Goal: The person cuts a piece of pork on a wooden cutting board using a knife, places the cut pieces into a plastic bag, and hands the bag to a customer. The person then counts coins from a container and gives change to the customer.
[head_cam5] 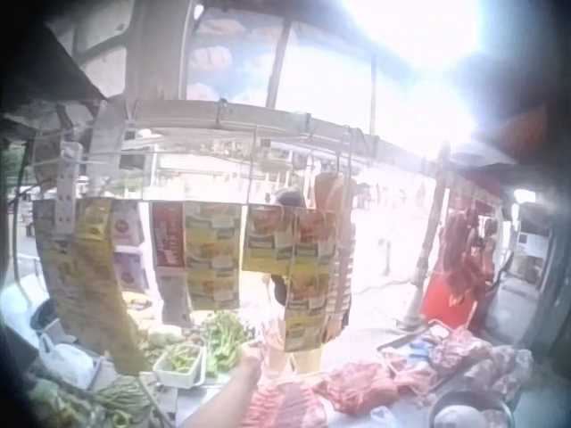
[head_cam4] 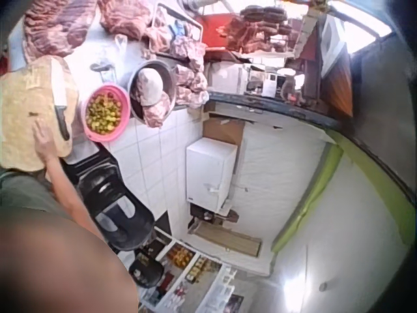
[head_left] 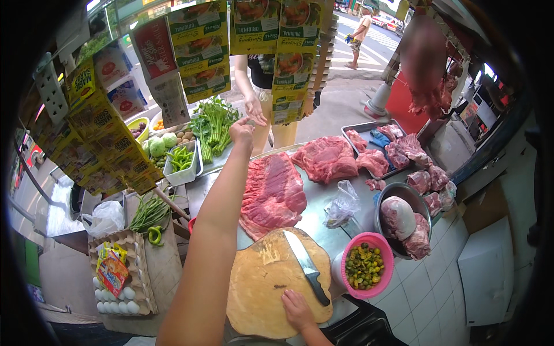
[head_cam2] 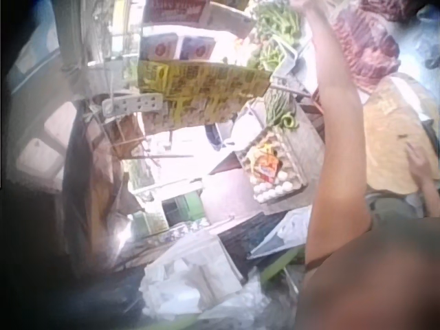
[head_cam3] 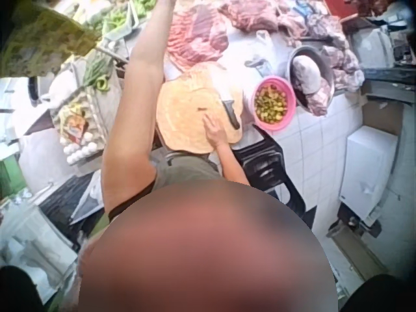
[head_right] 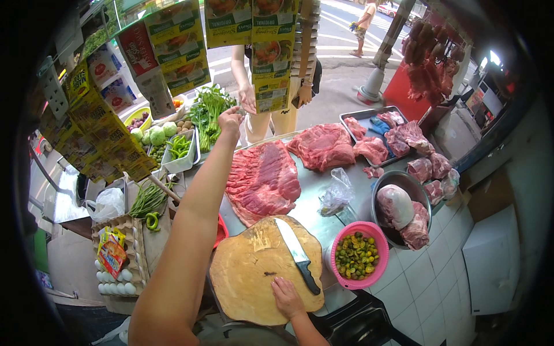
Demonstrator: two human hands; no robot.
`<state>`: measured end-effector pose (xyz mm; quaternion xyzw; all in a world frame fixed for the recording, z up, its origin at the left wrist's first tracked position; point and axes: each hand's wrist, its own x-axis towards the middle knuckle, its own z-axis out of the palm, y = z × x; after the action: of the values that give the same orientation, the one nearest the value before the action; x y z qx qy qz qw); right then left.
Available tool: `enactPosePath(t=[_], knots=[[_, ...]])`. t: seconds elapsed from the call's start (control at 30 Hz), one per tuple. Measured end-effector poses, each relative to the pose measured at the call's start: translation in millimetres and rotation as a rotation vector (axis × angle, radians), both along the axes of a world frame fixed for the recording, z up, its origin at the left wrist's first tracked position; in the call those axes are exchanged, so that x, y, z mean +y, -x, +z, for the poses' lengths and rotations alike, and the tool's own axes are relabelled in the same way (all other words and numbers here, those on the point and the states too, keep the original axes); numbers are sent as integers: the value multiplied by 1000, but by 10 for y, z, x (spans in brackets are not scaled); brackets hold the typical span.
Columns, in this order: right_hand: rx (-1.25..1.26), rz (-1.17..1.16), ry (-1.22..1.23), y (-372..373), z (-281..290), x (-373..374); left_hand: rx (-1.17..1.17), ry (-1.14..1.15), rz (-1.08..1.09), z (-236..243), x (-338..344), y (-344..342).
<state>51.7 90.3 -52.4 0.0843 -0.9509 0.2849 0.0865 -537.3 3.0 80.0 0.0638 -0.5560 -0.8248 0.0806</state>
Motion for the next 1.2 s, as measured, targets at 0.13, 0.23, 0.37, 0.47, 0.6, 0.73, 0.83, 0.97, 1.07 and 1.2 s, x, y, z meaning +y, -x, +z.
enactPosePath(t=[0.13,0.23,0.37,0.47,0.6,0.73,0.83,0.97,1.07,1.2], knots=[[-16,-10,0,18,4,6,231,649,190,-54,64,174],[-24,-21,2,32,-3,14,483,965,157,-28,112,189],[-40,-25,40,42,-11,39,371,1131,-135,1,217,81],[-48,-23,33,45,-11,51,117,704,-326,-39,313,55],[-70,-20,21,57,0,54,105,528,-638,-255,467,100],[-69,-19,6,61,20,56,543,903,-474,-509,515,91],[-65,-17,12,65,32,60,588,1019,-368,-560,532,87],[-69,-17,13,67,33,54,503,1242,-382,-528,494,88],[-64,-13,15,64,19,51,601,1322,-294,-494,482,39],[-97,-12,40,52,-7,53,746,1206,-100,-360,556,-311]])
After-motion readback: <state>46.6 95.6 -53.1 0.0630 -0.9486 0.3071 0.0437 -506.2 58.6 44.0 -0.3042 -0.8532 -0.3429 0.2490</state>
